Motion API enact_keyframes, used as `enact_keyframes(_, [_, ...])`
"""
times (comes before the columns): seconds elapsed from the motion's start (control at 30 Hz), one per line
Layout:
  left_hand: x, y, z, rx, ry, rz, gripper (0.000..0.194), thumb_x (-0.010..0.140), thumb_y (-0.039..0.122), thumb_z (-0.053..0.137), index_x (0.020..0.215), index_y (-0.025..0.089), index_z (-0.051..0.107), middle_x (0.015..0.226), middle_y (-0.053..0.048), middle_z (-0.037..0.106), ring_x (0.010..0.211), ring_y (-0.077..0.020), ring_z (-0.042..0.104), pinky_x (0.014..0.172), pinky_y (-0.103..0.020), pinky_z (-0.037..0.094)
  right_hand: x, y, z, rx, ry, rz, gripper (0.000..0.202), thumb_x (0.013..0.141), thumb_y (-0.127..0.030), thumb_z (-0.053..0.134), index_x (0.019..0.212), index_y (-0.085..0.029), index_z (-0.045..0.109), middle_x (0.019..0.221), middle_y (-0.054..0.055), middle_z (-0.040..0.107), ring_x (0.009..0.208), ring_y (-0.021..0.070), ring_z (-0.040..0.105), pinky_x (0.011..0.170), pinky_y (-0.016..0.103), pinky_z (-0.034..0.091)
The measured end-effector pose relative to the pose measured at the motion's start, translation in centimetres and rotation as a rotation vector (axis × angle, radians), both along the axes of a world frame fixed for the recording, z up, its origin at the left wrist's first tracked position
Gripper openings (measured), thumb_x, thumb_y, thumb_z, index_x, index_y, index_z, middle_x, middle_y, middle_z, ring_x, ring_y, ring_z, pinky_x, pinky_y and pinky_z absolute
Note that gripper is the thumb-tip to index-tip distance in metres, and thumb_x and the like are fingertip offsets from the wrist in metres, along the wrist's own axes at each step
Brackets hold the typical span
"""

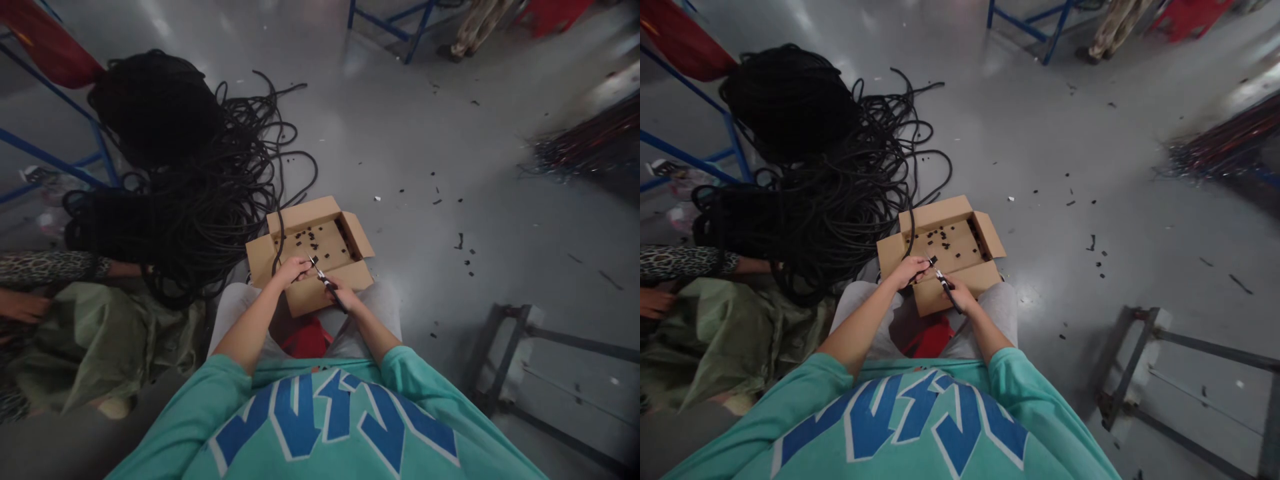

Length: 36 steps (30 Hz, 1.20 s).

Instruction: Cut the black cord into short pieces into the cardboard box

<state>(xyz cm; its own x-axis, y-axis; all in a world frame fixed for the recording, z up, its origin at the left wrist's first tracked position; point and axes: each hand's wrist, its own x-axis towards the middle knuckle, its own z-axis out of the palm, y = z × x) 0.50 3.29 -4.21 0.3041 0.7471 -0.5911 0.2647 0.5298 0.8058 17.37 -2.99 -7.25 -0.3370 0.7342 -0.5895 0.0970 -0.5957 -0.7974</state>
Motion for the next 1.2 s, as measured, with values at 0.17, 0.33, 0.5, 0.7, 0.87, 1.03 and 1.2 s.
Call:
enact_keyframes(0.17, [0.0,0.5,-0.8,0.016,0.092,-0.031,0.019,0.072,0.027,0.049,0.061,0.011,0.048,0.047,0.003,0.047,0.032,-0.0005,0.032,0.034,-0.014,0.02,-0.4,0.1,-0.6,0.068,-0.034,-0.057,0.057,0.052,-0.017,0.056,0.109,-0.017,0.052,0.051,-0.006,0.044,0.044,0.0069,0.038,0.044,0.019,0.03])
enact_keyframes(0.33, [0.0,0.8,-1.8,0.089,0.101,-0.001,0.011,0.07,0.023,0.052,0.07,0.012,0.049,0.052,0.003,0.05,0.033,-0.0014,0.035,0.035,-0.015,0.023,-0.6,0.2,-0.7,0.058,-0.065,-0.074,0.055,0.051,-0.014,0.055,0.105,-0.016,0.055,0.047,-0.007,0.041,0.041,0.0059,0.034,0.042,0.019,0.027])
enact_keyframes(0.5, [-0.3,0.8,-2.5,0.16,0.123,0.013,0.009,0.068,0.02,0.053,0.069,0.011,0.051,0.054,0.003,0.052,0.037,-0.0023,0.039,0.039,-0.016,0.031,-0.5,0.0,-0.3,0.033,-0.049,-0.086,0.053,0.05,-0.014,0.055,0.103,-0.016,0.055,0.047,-0.008,0.041,0.038,0.0049,0.034,0.039,0.019,0.026])
enact_keyframes(0.7, [-0.7,1.1,-2.0,0.172,0.165,-0.051,0.011,0.067,0.022,0.054,0.065,0.011,0.054,0.053,0.003,0.052,0.036,-0.0024,0.038,0.038,-0.017,0.03,-0.1,0.1,0.1,-0.097,0.086,-0.056,0.062,0.049,-0.017,0.056,0.111,-0.019,0.049,0.045,-0.01,0.037,0.034,0.0047,0.031,0.036,0.018,0.023])
enact_keyframes(0.87, [-0.8,1.6,-1.1,0.089,0.132,-0.148,0.013,0.066,0.023,0.055,0.065,0.01,0.055,0.049,0.003,0.05,0.034,-0.0026,0.037,0.037,-0.017,0.029,0.1,0.4,0.0,-0.069,0.099,-0.042,0.061,0.048,-0.013,0.056,0.108,-0.02,0.051,0.054,-0.008,0.045,0.041,0.0038,0.036,0.039,0.017,0.027])
enact_keyframes(1.03, [-1.0,2.1,-1.8,0.103,0.187,-0.204,0.02,0.068,0.028,0.053,0.06,0.009,0.055,0.047,0.002,0.051,0.034,-0.0031,0.037,0.037,-0.017,0.027,-0.2,0.3,0.2,-0.055,0.059,-0.064,0.06,0.052,-0.014,0.055,0.111,-0.018,0.05,0.046,-0.009,0.039,0.036,0.0036,0.032,0.036,0.017,0.023])
enact_keyframes(1.2, [-1.0,2.7,-2.5,0.146,0.254,-0.252,0.016,0.066,0.024,0.054,0.059,0.01,0.055,0.049,0.001,0.053,0.035,-0.0036,0.039,0.038,-0.017,0.03,-0.5,0.3,0.2,-0.04,-0.032,-0.085,0.056,0.053,-0.011,0.054,0.108,-0.016,0.052,0.044,-0.009,0.04,0.035,0.0038,0.033,0.036,0.017,0.024])
